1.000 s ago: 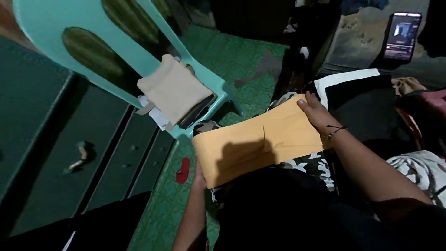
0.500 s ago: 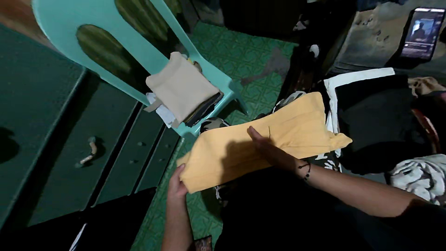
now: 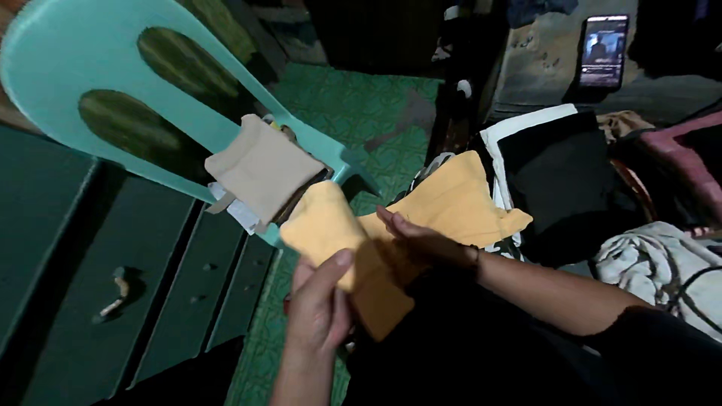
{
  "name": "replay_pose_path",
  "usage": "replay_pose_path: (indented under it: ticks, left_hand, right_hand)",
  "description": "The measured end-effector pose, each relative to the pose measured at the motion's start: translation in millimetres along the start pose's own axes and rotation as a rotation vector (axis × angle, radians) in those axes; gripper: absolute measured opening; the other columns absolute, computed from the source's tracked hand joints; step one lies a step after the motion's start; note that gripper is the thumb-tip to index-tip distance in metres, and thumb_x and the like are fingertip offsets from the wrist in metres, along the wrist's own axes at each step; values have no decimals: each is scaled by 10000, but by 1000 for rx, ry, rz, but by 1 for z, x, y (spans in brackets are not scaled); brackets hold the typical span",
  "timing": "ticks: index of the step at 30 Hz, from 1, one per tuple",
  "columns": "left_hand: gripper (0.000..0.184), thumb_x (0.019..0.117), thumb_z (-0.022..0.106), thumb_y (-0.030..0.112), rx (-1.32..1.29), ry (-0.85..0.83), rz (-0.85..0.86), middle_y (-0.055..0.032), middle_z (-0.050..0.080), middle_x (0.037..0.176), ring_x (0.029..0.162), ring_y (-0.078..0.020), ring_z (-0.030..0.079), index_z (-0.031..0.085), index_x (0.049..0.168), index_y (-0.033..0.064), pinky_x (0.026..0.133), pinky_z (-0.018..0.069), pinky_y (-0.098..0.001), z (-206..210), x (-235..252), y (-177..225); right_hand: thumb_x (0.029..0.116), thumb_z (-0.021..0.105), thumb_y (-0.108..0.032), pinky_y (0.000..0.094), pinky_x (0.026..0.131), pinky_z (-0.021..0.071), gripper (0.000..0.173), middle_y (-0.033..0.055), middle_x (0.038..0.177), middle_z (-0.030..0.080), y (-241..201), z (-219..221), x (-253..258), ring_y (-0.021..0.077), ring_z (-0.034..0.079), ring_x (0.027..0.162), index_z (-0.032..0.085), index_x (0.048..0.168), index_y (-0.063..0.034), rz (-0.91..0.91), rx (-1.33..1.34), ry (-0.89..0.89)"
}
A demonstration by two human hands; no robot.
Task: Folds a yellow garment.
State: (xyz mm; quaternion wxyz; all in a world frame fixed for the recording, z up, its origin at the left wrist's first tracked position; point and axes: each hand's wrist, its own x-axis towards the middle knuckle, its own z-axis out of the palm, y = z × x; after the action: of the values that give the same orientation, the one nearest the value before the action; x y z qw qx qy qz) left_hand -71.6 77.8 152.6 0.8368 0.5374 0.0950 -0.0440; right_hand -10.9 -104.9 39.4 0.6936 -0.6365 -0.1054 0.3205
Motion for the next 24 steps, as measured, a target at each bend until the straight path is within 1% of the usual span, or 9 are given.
replay_pose_path:
  ticks: [4, 9, 12, 14, 16, 17, 19, 22, 24]
  left_hand:
    - [345, 931, 637, 84, 113, -164, -45, -15, 729, 981, 867, -126, 719, 546, 1261, 123, 769, 625, -332, 50, 28, -26]
    - [390, 942, 627, -32, 19, -342, -94, -163, 726, 1080, 941, -233, 734, 490, 1307, -37, 803, 631, -406, 116, 70, -82]
    - [838, 996, 613, 32, 88, -458, -321, -208, 595, 1334, 1152, -307, 662, 51, 1613, 103, 960, 572, -491, 135, 84, -114]
    - [965, 1020, 607, 124, 205, -511, -362, -182, 512, 1488, 1243, -306, 622, -134, 1632, 212, 1034, 529, -495, 131, 86, -129]
    - [926, 1027, 600, 154, 349, -555, -226, -161, 522, 1492, 1215, -268, 645, -89, 1643, 212, 1022, 542, -450, 115, 86, -141]
    - [879, 1023, 602, 143, 419, -553, -131, -153, 544, 1471, 1209, -253, 649, -10, 1652, 186, 1014, 549, -436, 105, 88, -144]
    - [749, 1012, 596, 154, 580, -495, 68, -123, 564, 1450, 1241, -224, 617, 188, 1640, 157, 1014, 543, -419, 79, 98, -150]
    - [525, 1013, 538, 137, 812, -350, 338, -137, 555, 1460, 1344, -250, 534, 451, 1527, 84, 1113, 463, -468, 37, 121, -159]
    - [467, 1026, 527, 200, 986, -277, 352, -151, 542, 1458, 1363, -309, 495, 525, 1483, 108, 1123, 423, -530, 9, 139, -168]
  right_hand:
    - [1035, 146, -690, 452, 984, 543, 785, 54, 1450, 598, -39, -55, -35, 215, 626, 1249, 413, 1563, -174, -5, 88, 95]
    - [934, 30, -814, 341, 689, 626, 987, 22, 1189, 740, -50, -135, -72, 153, 736, 954, 535, 1441, -133, -31, 49, 201]
    - [950, 35, -791, 331, 785, 615, 951, 8, 1085, 746, -36, -162, -83, 112, 717, 925, 565, 1383, -131, 43, 92, 342]
    - [1013, 269, -703, 327, 815, 614, 697, -17, 1071, 719, -19, -170, -86, 93, 699, 937, 548, 1355, -164, 108, 87, 435]
    - [931, 643, -354, 337, 740, 633, 409, 33, 984, 747, -1, -176, -82, 126, 725, 834, 597, 1247, -100, 117, 67, 497]
    - [874, 717, -168, 351, 744, 638, 405, 63, 981, 743, 3, -179, -80, 150, 729, 828, 593, 1245, -61, 119, 53, 515]
    - [861, 712, 34, 348, 752, 636, 417, 75, 1003, 725, 1, -180, -78, 153, 722, 839, 581, 1250, -39, 113, 22, 555]
    - [857, 670, 71, 317, 745, 638, 406, 48, 1001, 731, -12, -179, -80, 125, 723, 837, 589, 1233, -58, 50, 10, 566]
    - [866, 663, 65, 310, 750, 638, 399, 41, 1005, 737, -13, -181, -79, 121, 727, 845, 593, 1237, -64, 44, 13, 559]
